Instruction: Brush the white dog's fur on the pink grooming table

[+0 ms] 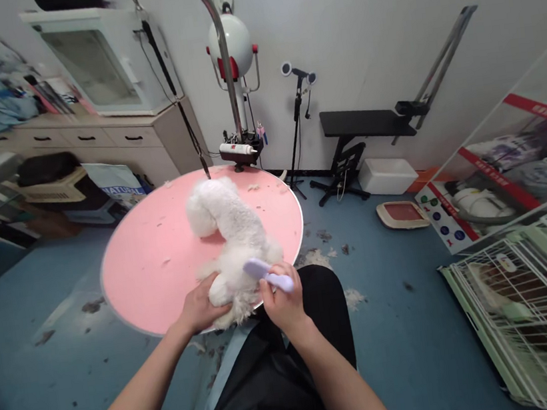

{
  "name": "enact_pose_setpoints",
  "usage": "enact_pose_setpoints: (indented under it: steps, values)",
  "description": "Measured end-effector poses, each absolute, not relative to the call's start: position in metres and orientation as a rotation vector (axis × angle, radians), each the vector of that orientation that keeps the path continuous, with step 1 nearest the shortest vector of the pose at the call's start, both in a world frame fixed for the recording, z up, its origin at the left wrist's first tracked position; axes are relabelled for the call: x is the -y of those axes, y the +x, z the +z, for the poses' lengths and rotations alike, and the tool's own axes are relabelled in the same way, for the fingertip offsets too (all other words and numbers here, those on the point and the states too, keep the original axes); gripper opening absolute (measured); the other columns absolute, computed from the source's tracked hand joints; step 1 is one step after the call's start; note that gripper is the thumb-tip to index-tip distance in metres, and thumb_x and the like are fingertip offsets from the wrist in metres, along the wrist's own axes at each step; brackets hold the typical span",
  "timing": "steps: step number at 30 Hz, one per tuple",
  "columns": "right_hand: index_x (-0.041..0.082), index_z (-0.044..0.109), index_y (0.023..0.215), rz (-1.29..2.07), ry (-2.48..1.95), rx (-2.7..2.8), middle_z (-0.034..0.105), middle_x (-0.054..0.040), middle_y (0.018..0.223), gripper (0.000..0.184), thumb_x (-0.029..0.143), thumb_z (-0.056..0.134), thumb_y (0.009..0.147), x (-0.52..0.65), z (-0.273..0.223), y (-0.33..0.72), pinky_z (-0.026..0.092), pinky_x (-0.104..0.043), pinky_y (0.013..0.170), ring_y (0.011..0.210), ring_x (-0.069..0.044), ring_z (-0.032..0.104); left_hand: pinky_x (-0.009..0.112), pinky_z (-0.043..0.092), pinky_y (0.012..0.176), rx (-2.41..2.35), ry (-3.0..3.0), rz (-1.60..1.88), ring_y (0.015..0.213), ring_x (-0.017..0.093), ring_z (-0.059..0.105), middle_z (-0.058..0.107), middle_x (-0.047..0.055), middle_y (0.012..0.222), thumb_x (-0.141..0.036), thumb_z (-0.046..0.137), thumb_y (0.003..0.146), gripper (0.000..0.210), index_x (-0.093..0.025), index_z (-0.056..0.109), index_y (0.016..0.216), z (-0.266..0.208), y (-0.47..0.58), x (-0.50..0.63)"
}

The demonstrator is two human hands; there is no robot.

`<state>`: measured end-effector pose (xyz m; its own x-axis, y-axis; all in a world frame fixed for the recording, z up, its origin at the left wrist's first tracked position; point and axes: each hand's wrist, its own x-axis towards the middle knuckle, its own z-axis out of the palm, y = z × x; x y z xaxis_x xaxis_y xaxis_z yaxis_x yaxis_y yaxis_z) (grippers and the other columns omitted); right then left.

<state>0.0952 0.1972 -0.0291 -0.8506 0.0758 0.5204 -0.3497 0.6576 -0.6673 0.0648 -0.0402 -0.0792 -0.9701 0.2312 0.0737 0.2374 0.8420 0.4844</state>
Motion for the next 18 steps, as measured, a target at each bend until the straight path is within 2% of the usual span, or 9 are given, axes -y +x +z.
enact_pose_setpoints:
  steps: [4,8,12,16,18]
  values:
    - [0.02,0.057,0.098,1.207,0.328,2.53,0.062,-0.0067,0.09,0.019,0.029,0.054,0.082,-0.2,-0.029,0.091,0.05,-0.04,0.08,0.086,-0.024,0.06,0.035,0.046,0.097,3.008,-0.391,-0.783,0.116,0.027,0.057,0.057,0.006,0.131,-0.047,0.067,0.065,0.079,-0.021,0.042,0.135,-0.08,0.064,0.041]
    - [0.019,0.056,0.095,1.185,0.171,2.298,0.061,-0.0102,0.098,0.017,0.03,0.055,0.082,-0.202,-0.033,0.089,0.045,-0.043,0.09,0.1,-0.027,0.057,0.036,0.047,0.095,3.014,-0.365,-0.787,0.114,0.028,0.058,0.057,0.007,0.131,-0.048,0.067,0.065,0.079,-0.02,0.042,0.135,-0.079,0.064,0.04]
    - [0.019,0.056,0.097,1.382,0.187,2.457,0.062,-0.0065,0.088,0.02,0.031,0.057,0.081,-0.201,-0.035,0.087,0.05,-0.037,0.077,0.084,-0.023,0.06,0.035,0.047,0.095,3.017,-0.384,-0.793,0.114,0.027,0.058,0.058,0.006,0.13,-0.047,0.067,0.065,0.079,-0.02,0.043,0.135,-0.077,0.065,0.04]
    - [0.018,0.057,0.094,1.35,-0.002,2.297,0.062,-0.009,0.094,0.02,0.032,0.056,0.081,-0.202,-0.035,0.084,0.048,-0.038,0.082,0.092,-0.025,0.059,0.034,0.047,0.094,3.029,-0.362,-0.781,0.115,0.028,0.058,0.057,0.006,0.132,-0.046,0.067,0.065,0.078,-0.021,0.043,0.135,-0.076,0.065,0.041]
    - [0.019,0.057,0.094,1.509,0.083,2.364,0.063,-0.0056,0.09,0.02,0.033,0.057,0.08,-0.201,-0.035,0.084,0.049,-0.034,0.075,0.084,-0.022,0.06,0.035,0.047,0.095,3.03,-0.373,-0.771,0.115,0.028,0.058,0.058,0.007,0.131,-0.045,0.067,0.065,0.077,-0.021,0.043,0.134,-0.076,0.065,0.042]
